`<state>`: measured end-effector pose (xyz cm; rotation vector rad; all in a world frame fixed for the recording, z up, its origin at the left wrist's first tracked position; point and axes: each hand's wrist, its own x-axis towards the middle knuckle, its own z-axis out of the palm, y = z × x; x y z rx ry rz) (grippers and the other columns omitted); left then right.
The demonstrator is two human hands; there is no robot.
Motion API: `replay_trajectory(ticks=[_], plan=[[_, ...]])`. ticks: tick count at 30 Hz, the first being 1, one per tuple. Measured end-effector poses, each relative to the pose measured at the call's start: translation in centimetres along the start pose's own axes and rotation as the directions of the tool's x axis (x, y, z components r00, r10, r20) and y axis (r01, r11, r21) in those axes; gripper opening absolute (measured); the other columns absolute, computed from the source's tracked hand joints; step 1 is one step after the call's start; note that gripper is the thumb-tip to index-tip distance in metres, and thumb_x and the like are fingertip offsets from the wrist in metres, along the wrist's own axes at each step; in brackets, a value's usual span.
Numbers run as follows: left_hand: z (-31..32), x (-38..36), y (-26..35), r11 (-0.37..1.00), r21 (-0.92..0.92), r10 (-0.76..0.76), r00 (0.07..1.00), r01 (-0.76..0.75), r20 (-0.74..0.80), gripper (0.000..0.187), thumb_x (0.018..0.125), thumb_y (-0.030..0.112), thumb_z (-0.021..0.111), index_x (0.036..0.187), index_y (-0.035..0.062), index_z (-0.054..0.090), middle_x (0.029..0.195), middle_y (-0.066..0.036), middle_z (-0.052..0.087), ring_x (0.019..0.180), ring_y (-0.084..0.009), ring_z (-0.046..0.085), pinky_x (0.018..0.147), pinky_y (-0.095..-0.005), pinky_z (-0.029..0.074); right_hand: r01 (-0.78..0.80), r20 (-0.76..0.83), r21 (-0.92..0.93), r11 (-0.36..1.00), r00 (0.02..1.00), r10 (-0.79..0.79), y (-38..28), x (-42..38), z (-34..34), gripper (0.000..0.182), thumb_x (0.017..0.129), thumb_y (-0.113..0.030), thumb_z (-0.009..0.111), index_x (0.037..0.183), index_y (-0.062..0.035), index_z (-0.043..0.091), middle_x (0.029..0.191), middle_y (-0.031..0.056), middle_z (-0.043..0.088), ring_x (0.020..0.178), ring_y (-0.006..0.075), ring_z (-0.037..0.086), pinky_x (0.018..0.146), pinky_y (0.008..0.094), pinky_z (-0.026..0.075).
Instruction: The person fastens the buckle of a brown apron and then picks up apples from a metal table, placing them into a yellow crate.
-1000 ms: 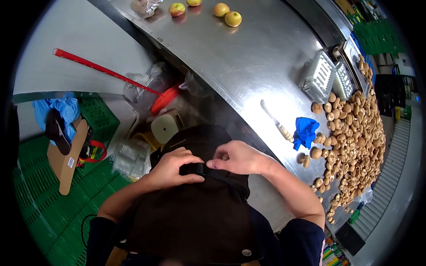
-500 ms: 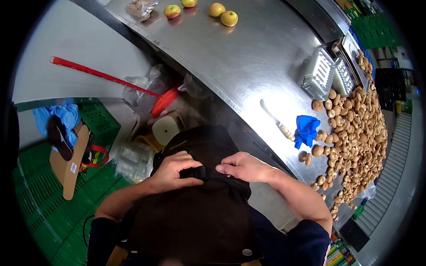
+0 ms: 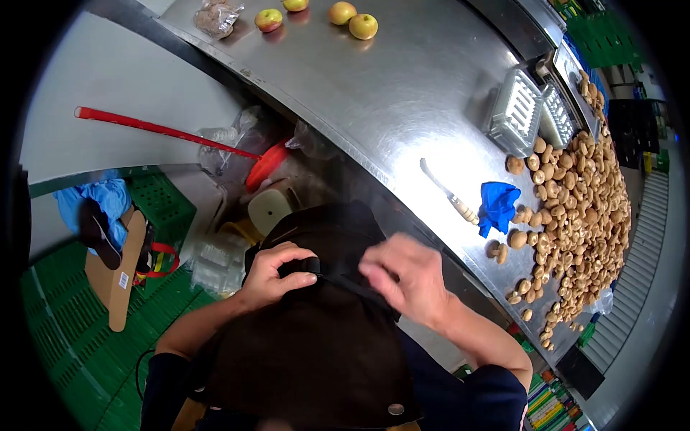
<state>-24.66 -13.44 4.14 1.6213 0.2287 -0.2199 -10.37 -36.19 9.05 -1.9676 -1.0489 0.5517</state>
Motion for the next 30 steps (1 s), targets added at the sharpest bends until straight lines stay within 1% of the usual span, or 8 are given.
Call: replay_trajectory(ticks=[1,3,4,10,16,21,24,30], plan=[[-0.1,0.0,0.1,1.000,-0.011,-0.026,1.000,0.026,0.002,0.029,0.081,0.023,0.077,0.100,0.0017,0.069,0.092,-0.009,0.068,0.088,-0.0184,0.062,0.080,-0.0291,0.047,-0.075,0.107,0.040,0.996,0.992,0.070,-0.8,-0.6,0.1,0.013,0.081,-0.013,0.072,0.092,-0.0070,0.067,0.082,0.0083,0.063,0.065,0.0267,0.061,0.056,0.0344,0.049],[-0.1,0.1,0.1,0.997,-0.034,-0.065,0.998,0.066,0.008,0.028,0.082,0.022,0.076,0.100,0.0010,0.069,0.095,-0.010,0.070,0.090,-0.0185,0.064,0.082,-0.0290,0.048,-0.047,0.159,-0.138,0.989,0.985,0.069,-1.5,-1.4,1.5,0.017,0.081,-0.015,0.073,0.095,-0.0075,0.067,0.080,0.0077,0.062,0.065,0.0261,0.062,0.055,0.0357,0.049],[0.1,0.2,0.1,0.996,-0.046,-0.077,0.997,0.078,0.006,0.028,0.082,0.021,0.076,0.100,0.0007,0.069,0.095,-0.010,0.070,0.090,-0.0182,0.065,0.081,-0.0287,0.048,-0.115,0.180,-0.140,0.983,0.974,0.140,-1.8,-1.4,1.8,0.020,0.081,-0.017,0.073,0.098,-0.0081,0.066,0.078,0.0072,0.060,0.066,0.0268,0.062,0.054,0.0371,0.049],[0.4,0.4,0.0,0.977,-0.095,-0.189,0.982,0.190,0.013,0.028,0.083,0.019,0.075,0.101,-0.0020,0.069,0.094,-0.010,0.071,0.087,-0.0146,0.066,0.081,-0.0264,0.050,-0.034,0.069,-0.248,0.968,0.996,0.053,-0.7,-2.8,4.3,0.020,0.081,-0.015,0.072,0.097,-0.0055,0.065,0.079,0.0070,0.060,0.066,0.0249,0.063,0.053,0.0345,0.049],[0.3,0.5,0.5,0.938,-0.189,-0.291,0.956,0.290,0.020,0.030,0.084,0.018,0.073,0.104,-0.0040,0.068,0.096,-0.008,0.071,0.089,-0.0105,0.063,0.083,-0.0251,0.048,0.101,-0.058,-0.222,0.970,0.992,-0.117,0.0,-1.9,6.0,0.016,0.082,-0.011,0.069,0.094,-0.0015,0.064,0.077,0.0076,0.057,0.065,0.0232,0.061,0.053,0.0326,0.049],[0.4,0.8,0.4,0.936,-0.196,-0.292,0.956,0.293,0.037,0.030,0.086,0.019,0.071,0.105,-0.0040,0.067,0.094,-0.006,0.070,0.090,-0.0096,0.061,0.083,-0.0248,0.047,0.084,-0.113,-0.181,0.980,0.988,-0.105,0.0,-1.0,6.8,0.016,0.081,-0.009,0.071,0.094,-0.0013,0.064,0.077,0.0082,0.057,0.064,0.0233,0.061,0.053,0.0327,0.049],[0.6,0.8,0.7,0.868,-0.302,-0.410,0.912,0.394,0.013,0.029,0.087,0.020,0.070,0.104,-0.0036,0.068,0.090,-0.004,0.069,0.085,-0.0083,0.060,0.079,-0.0239,0.047,0.008,-0.155,-0.137,0.991,0.987,-0.030,0.0,-1.0,7.1,0.016,0.081,-0.007,0.072,0.094,-0.0020,0.065,0.075,0.0079,0.058,0.063,0.0237,0.061,0.054,0.0330,0.049],[0.8,1.1,0.0,0.883,-0.244,-0.411,0.912,0.400,0.008,0.029,0.091,0.024,0.066,0.098,-0.0031,0.069,0.080,-0.002,0.066,0.077,-0.0063,0.057,0.070,-0.0228,0.045,-0.043,-0.238,-0.036,0.998,0.971,0.033,-0.2,-0.9,7.6,0.014,0.080,-0.007,0.074,0.090,-0.0036,0.065,0.071,0.0077,0.060,0.062,0.0242,0.062,0.053,0.0334,0.050]])
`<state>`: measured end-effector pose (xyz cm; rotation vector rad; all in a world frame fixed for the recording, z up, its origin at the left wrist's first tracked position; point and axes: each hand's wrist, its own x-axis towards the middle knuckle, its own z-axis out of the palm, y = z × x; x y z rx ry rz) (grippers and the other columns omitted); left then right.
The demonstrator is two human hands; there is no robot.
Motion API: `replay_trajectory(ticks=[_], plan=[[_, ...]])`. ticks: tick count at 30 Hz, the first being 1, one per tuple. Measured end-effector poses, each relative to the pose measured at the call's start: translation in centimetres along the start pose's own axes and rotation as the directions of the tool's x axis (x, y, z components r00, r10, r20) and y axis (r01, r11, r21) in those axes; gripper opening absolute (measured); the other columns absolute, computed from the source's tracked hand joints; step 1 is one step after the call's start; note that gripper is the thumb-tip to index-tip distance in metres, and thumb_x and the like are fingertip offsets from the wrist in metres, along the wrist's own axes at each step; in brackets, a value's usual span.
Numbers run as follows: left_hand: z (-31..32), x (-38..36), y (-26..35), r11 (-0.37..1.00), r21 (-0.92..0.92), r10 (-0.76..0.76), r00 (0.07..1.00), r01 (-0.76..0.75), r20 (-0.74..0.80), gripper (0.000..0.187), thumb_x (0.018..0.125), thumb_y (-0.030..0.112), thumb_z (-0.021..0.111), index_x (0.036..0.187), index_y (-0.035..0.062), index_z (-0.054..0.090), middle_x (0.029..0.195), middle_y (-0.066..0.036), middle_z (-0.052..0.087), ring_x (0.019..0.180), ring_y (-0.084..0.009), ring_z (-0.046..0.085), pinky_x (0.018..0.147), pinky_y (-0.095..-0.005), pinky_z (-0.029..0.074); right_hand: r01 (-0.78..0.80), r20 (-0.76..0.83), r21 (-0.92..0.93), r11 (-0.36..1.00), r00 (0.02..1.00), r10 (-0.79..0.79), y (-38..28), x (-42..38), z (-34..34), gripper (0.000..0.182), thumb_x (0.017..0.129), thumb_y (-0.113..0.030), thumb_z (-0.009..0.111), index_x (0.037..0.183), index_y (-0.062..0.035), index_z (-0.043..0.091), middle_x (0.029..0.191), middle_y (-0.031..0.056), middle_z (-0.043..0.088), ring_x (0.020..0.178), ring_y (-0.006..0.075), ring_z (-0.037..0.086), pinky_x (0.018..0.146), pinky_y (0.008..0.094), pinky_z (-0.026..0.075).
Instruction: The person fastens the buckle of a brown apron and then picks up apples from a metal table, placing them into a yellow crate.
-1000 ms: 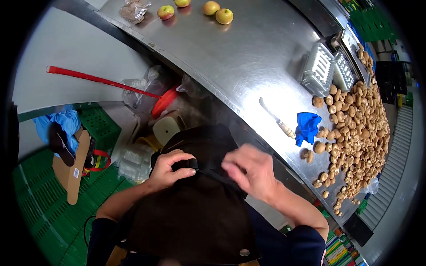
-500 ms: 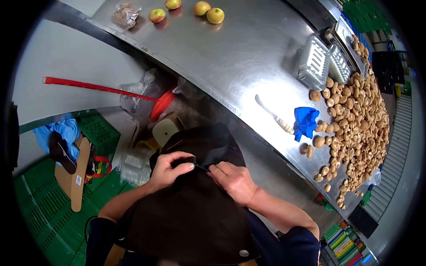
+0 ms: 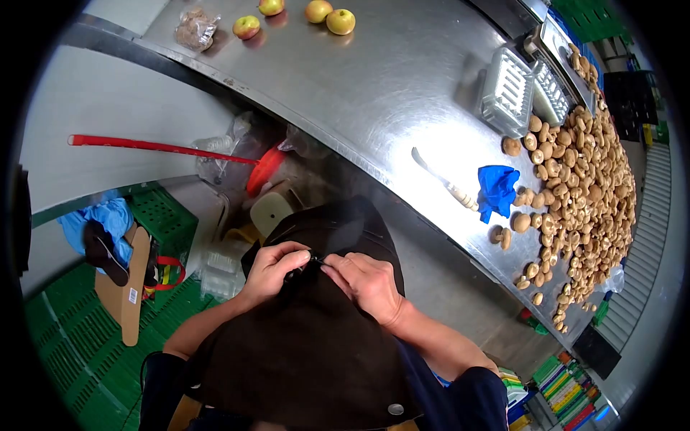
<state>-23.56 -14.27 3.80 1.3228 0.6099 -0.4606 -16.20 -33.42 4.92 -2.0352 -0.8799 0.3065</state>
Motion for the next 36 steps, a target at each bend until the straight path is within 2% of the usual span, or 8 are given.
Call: replay_trajectory(ticks=[4,10,13,16,19,22,29,36], plan=[[0.2,0.2,0.1,0.998,0.068,0.002,1.000,-0.001,-0.019,0.031,0.091,0.028,0.065,0.095,-0.0033,0.070,0.078,-0.002,0.066,0.075,-0.0067,0.057,0.068,-0.0232,0.045,0.047,-0.067,0.032,0.998,0.997,-0.044,0.1,0.1,0.5,0.013,0.077,-0.006,0.076,0.085,-0.0039,0.066,0.065,0.0087,0.059,0.056,0.0230,0.060,0.049,0.0319,0.047],[0.3,0.2,0.4,0.990,0.139,0.025,0.999,-0.031,0.046,0.031,0.093,0.027,0.063,0.098,-0.0030,0.070,0.082,-0.003,0.068,0.078,-0.0082,0.059,0.071,-0.0237,0.046,0.103,-0.052,0.024,0.994,0.993,-0.102,0.4,0.5,1.5,0.012,0.078,-0.004,0.075,0.082,-0.0035,0.063,0.066,0.0089,0.060,0.056,0.0235,0.061,0.049,0.0324,0.047],[-0.1,0.3,-0.7,1.000,-0.028,0.004,0.998,-0.002,0.063,0.029,0.095,0.024,0.061,0.101,-0.0032,0.069,0.088,-0.004,0.069,0.083,-0.0085,0.060,0.076,-0.0229,0.045,0.042,-0.035,0.079,0.996,0.999,-0.040,0.5,0.7,1.3,0.011,0.080,-0.005,0.072,0.084,-0.0038,0.062,0.070,0.0093,0.061,0.061,0.0259,0.062,0.053,0.0338,0.049],[-0.4,0.3,-0.2,0.930,-0.356,-0.054,0.991,0.093,0.119,0.027,0.096,0.020,0.057,0.105,-0.0041,0.068,0.097,-0.005,0.068,0.089,-0.0085,0.060,0.081,-0.0223,0.045,0.001,-0.030,0.138,0.990,1.000,0.003,0.8,0.7,1.4,0.012,0.080,-0.004,0.072,0.086,-0.0039,0.061,0.073,0.0101,0.062,0.064,0.0279,0.063,0.055,0.0350,0.050],[-0.7,0.1,0.0,0.968,-0.247,0.065,0.991,-0.035,0.113,0.026,0.096,0.016,0.057,0.109,-0.0051,0.066,0.101,-0.006,0.067,0.094,-0.0087,0.060,0.084,-0.0219,0.045,-0.001,-0.034,0.156,0.988,0.999,0.007,0.8,0.7,1.5,0.013,0.080,-0.004,0.072,0.087,-0.0039,0.061,0.074,0.0104,0.063,0.064,0.0281,0.063,0.055,0.0354,0.050],[-0.5,-0.1,0.0,0.984,-0.167,0.072,0.995,-0.059,0.075,0.024,0.095,0.012,0.059,0.111,-0.0055,0.065,0.104,-0.007,0.067,0.096,-0.0093,0.060,0.085,-0.0225,0.046,0.001,-0.032,0.157,0.988,0.999,0.004,0.8,0.8,1.5,0.013,0.080,-0.005,0.072,0.087,-0.0039,0.062,0.074,0.0103,0.063,0.064,0.0282,0.063,0.056,0.0356,0.050],[-0.8,-0.1,-0.2,0.992,-0.113,0.074,0.989,-0.059,0.129,0.025,0.095,0.010,0.059,0.115,-0.0057,0.064,0.101,-0.005,0.068,0.094,-0.0087,0.060,0.085,-0.0241,0.047,0.053,0.030,0.170,0.984,0.998,-0.058,1.2,0.8,1.4,0.012,0.079,-0.007,0.073,0.088,-0.0043,0.065,0.073,0.0100,0.063,0.064,0.0285,0.063,0.056,0.0357,0.050],[-1.5,0.3,-0.1,0.988,-0.151,0.052,0.981,-0.024,0.186,0.035,0.089,0.012,0.066,0.119,-0.0049,0.063,0.103,-0.007,0.067,0.094,-0.0103,0.060,0.085,-0.0264,0.047,-0.118,0.059,0.265,0.957,0.993,0.107,0.9,1.1,1.3,0.010,0.081,-0.008,0.073,0.086,-0.0040,0.064,0.075,0.0118,0.064,0.065,0.0298,0.064,0.057,0.0359,0.051]])
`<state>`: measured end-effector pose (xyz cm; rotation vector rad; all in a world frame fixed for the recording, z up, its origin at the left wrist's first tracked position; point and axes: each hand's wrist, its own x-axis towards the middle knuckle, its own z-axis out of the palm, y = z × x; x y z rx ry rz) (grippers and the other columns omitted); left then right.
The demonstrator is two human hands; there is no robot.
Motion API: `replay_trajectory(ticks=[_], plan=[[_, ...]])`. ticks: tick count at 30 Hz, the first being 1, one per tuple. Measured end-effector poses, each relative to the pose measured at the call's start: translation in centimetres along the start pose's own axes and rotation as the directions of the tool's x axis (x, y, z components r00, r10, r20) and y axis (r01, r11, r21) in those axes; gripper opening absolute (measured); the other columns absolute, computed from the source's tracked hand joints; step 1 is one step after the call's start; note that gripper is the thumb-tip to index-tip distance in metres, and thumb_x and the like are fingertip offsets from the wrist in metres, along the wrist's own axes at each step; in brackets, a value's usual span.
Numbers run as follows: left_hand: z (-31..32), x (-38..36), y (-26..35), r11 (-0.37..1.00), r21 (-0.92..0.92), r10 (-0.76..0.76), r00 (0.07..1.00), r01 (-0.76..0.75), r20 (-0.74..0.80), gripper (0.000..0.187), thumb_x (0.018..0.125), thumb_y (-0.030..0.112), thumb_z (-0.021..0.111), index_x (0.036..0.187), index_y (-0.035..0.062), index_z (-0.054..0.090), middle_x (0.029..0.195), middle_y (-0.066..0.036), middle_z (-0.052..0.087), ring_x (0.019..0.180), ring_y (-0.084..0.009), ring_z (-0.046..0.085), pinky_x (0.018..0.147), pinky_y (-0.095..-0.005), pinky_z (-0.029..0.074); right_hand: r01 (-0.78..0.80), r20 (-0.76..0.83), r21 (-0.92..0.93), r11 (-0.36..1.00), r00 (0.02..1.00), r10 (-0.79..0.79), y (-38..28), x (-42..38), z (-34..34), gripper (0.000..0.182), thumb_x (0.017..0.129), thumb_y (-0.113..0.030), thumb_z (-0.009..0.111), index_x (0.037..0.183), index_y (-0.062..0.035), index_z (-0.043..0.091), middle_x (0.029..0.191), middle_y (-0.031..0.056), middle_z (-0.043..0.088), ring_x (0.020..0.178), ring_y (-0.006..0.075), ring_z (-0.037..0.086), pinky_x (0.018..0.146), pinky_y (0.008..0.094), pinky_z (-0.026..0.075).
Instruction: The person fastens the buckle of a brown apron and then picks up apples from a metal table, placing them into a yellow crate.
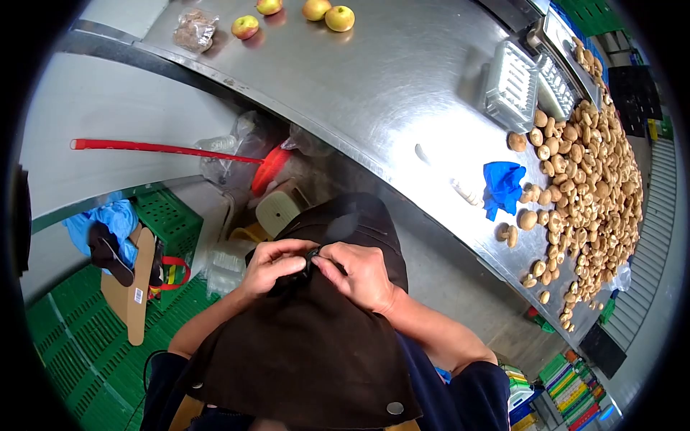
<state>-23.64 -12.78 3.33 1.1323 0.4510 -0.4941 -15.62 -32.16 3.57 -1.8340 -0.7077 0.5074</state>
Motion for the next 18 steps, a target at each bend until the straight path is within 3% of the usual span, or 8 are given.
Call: replay_trajectory(ticks=[1,2,6,9,12,15,16,18], plan=[[-0.1,0.0,0.0,1.000,0.000,0.008,1.000,-0.008,0.015,0.037,0.087,0.013,0.068,0.119,-0.0045,0.063,0.104,-0.007,0.066,0.094,-0.0108,0.060,0.085,-0.0266,0.047,-0.025,-0.002,-0.001,1.000,1.000,0.025,0.0,0.0,0.0,0.010,0.081,-0.008,0.073,0.086,-0.0039,0.064,0.076,0.0121,0.064,0.065,0.0300,0.064,0.058,0.0358,0.051],[-0.9,0.1,-0.2,0.992,0.128,-0.010,0.997,0.000,0.075,0.055,0.080,0.007,0.068,0.132,-0.0033,0.053,0.112,-0.006,0.064,0.103,-0.0126,0.058,0.089,-0.0271,0.045,-0.049,-0.004,-0.002,0.999,0.999,0.049,-0.1,0.0,0.0,0.010,0.081,-0.008,0.072,0.085,-0.0037,0.064,0.076,0.0124,0.064,0.065,0.0303,0.064,0.058,0.0357,0.051],[-1.8,0.3,-0.4,0.999,0.022,0.018,0.981,-0.023,0.192,0.070,0.075,0.003,0.071,0.139,-0.0011,0.044,0.115,-0.007,0.062,0.104,-0.0138,0.058,0.093,-0.0281,0.043,-0.132,-0.017,0.005,0.991,0.991,0.133,-0.4,0.1,0.0,0.010,0.082,-0.008,0.072,0.085,-0.0035,0.064,0.074,0.0131,0.063,0.063,0.0288,0.063,0.056,0.0339,0.049],[-2.0,0.1,-0.2,1.000,0.021,0.008,0.989,-0.011,0.150,0.069,0.073,0.008,0.077,0.136,-0.0005,0.048,0.110,-0.009,0.063,0.100,-0.0152,0.059,0.088,-0.0306,0.046,-0.180,-0.023,0.007,0.984,0.983,0.180,-0.5,0.2,0.1,0.011,0.083,-0.009,0.072,0.084,-0.0034,0.063,0.071,0.0134,0.062,0.058,0.0264,0.061,0.054,0.0323,0.048],[-2.1,-0.3,-0.1,0.986,0.133,0.088,0.994,-0.096,0.064,0.058,0.075,0.008,0.077,0.128,0.0006,0.055,0.107,-0.010,0.065,0.097,-0.0161,0.061,0.086,-0.0310,0.048,-0.209,-0.029,-0.002,0.978,0.977,0.209,-0.3,0.5,0.2,0.012,0.084,-0.010,0.072,0.082,-0.0034,0.062,0.068,0.0129,0.061,0.053,0.0230,0.058,0.051,0.0309,0.046],[-1.7,-1.3,0.8,0.802,0.538,0.277,0.959,-0.261,0.052,0.041,0.079,0.010,0.076,0.117,0.0019,0.062,0.107,-0.010,0.067,0.095,-0.0175,0.064,0.084,-0.0309,0.050,-0.238,-0.019,0.010,0.971,0.971,0.238,-0.1,0.5,0.4,0.014,0.085,-0.011,0.072,0.081,-0.0034,0.061,0.065,0.0118,0.059,0.051,0.0196,0.056,0.049,0.0302,0.044],[-1.3,-1.6,1.0,0.737,0.586,0.386,0.921,-0.336,0.043,0.029,0.084,0.010,0.072,0.111,0.0021,0.065,0.104,-0.010,0.068,0.093,-0.0188,0.066,0.081,-0.0297,0.051,-0.241,-0.005,0.021,0.970,0.971,0.241,-0.2,0.7,0.3,0.014,0.085,-0.011,0.072,0.081,-0.0032,0.061,0.064,0.0115,0.059,0.051,0.0186,0.055,0.049,0.0300,0.044],[-0.9,-2.0,1.0,0.775,0.570,0.359,0.933,-0.272,-0.043,0.027,0.086,0.009,0.070,0.112,0.0018,0.064,0.103,-0.011,0.069,0.091,-0.0196,0.067,0.081,-0.0302,0.051,-0.239,0.054,0.042,0.970,0.970,0.237,-0.3,0.8,-0.1,0.015,0.086,-0.013,0.072,0.081,-0.0029,0.061,0.064,0.0110,0.059,0.051,0.0173,0.055,0.049,0.0297,0.044]])
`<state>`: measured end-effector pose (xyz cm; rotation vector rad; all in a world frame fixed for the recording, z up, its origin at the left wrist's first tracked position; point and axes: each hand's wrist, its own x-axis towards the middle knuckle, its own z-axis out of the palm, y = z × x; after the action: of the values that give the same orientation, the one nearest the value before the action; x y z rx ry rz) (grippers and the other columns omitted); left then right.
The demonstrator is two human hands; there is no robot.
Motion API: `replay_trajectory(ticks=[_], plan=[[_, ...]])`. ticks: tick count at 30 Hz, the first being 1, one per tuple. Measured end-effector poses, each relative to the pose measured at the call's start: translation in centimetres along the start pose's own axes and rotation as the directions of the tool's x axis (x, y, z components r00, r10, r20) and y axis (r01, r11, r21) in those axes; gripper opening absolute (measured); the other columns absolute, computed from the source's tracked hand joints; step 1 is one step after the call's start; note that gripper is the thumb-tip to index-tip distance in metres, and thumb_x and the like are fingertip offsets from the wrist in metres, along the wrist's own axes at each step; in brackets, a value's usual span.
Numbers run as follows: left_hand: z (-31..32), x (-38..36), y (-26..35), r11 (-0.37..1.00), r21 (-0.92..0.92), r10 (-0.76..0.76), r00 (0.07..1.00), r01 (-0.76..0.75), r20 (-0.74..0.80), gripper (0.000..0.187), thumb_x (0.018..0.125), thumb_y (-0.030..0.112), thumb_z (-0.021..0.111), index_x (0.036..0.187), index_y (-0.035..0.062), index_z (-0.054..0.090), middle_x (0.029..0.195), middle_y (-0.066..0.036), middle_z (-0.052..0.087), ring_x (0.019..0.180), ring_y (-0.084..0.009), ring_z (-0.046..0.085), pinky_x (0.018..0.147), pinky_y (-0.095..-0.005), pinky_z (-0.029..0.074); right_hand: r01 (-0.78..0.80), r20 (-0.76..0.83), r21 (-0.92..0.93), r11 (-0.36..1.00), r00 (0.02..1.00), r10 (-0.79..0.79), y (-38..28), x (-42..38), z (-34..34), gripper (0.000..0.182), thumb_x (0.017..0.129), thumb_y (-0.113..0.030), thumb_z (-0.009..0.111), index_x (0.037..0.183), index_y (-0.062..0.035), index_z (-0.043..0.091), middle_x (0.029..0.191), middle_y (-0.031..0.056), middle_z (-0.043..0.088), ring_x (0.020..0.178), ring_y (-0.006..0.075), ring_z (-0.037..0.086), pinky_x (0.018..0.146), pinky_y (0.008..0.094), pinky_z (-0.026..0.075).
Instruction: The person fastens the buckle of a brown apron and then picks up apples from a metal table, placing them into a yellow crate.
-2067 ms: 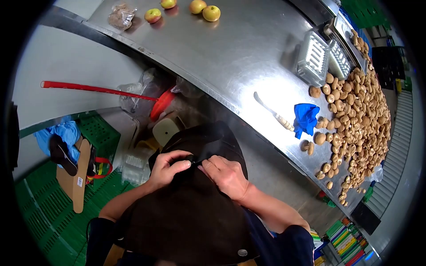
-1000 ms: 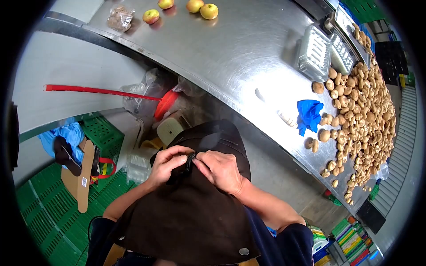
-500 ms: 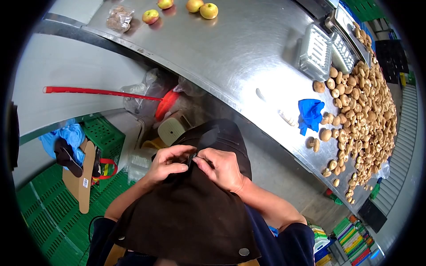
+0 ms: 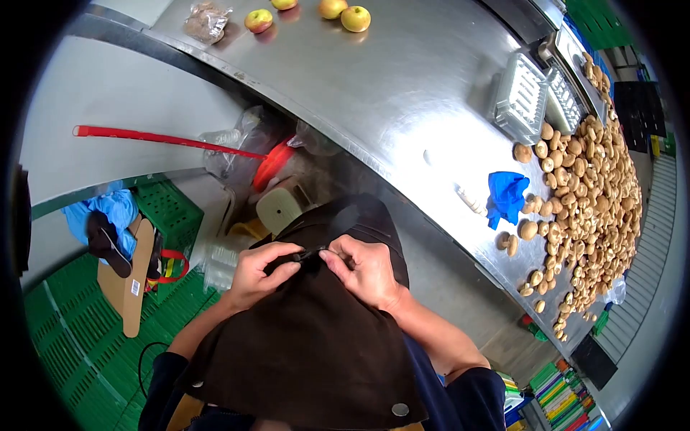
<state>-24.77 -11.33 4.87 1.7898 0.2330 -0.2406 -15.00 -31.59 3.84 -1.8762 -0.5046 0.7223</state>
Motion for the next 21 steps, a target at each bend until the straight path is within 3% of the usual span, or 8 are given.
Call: replay_trajectory(ticks=[2,8,11,14,21], plan=[[0.2,-0.2,0.0,0.998,-0.017,-0.054,0.998,0.054,-0.032,0.025,0.089,0.009,0.067,0.113,0.0016,0.063,0.099,-0.011,0.070,0.089,-0.0195,0.068,0.079,-0.0301,0.051,0.007,0.095,0.019,1.000,0.995,-0.009,0.0,0.2,-0.5,0.016,0.086,-0.014,0.072,0.081,-0.0026,0.062,0.063,0.0108,0.058,0.051,0.0164,0.055,0.049,0.0294,0.044],[1.4,-0.1,-0.7,0.982,0.130,0.155,0.977,-0.136,-0.147,0.024,0.084,0.011,0.073,0.104,0.0002,0.064,0.093,-0.013,0.068,0.081,-0.0230,0.068,0.071,-0.0318,0.052,0.049,0.163,0.046,0.998,0.985,-0.055,-0.5,0.3,-0.8,0.018,0.088,-0.015,0.071,0.081,-0.0011,0.062,0.067,0.0124,0.060,0.055,0.0209,0.058,0.053,0.0302,0.046],[1.9,0.3,-0.5,0.978,0.143,0.180,0.965,-0.154,-0.191,0.025,0.080,0.012,0.078,0.097,0.0000,0.064,0.087,-0.013,0.068,0.074,-0.0244,0.067,0.065,-0.0316,0.052,0.130,0.110,0.056,0.990,0.985,-0.135,0.3,0.1,-0.3,0.017,0.087,-0.014,0.073,0.080,-0.0023,0.063,0.061,0.0058,0.057,0.049,0.0098,0.047,0.048,0.0258,0.040],[2.2,0.3,-0.3,0.978,0.156,0.170,0.964,-0.140,-0.204,0.025,0.077,0.012,0.080,0.093,0.0009,0.064,0.083,-0.012,0.068,0.071,-0.0235,0.067,0.062,-0.0312,0.052,0.131,0.098,0.067,0.989,0.986,-0.138,0.5,-0.1,-0.3,0.016,0.087,-0.013,0.073,0.080,-0.0021,0.064,0.062,0.0047,0.057,0.050,0.0080,0.046,0.047,0.0244,0.039],[3.0,0.1,-1.6,0.871,0.377,0.406,0.893,-0.315,-0.193,0.022,0.074,0.006,0.077,0.091,0.0016,0.064,0.080,-0.011,0.066,0.068,-0.0259,0.065,0.060,-0.0340,0.053,-0.014,0.148,0.150,0.989,0.989,-0.008,-0.1,-0.7,-1.0,0.017,0.087,-0.012,0.073,0.078,-0.0017,0.063,0.061,0.0017,0.056,0.053,0.0043,0.044,0.048,0.0227,0.037]])
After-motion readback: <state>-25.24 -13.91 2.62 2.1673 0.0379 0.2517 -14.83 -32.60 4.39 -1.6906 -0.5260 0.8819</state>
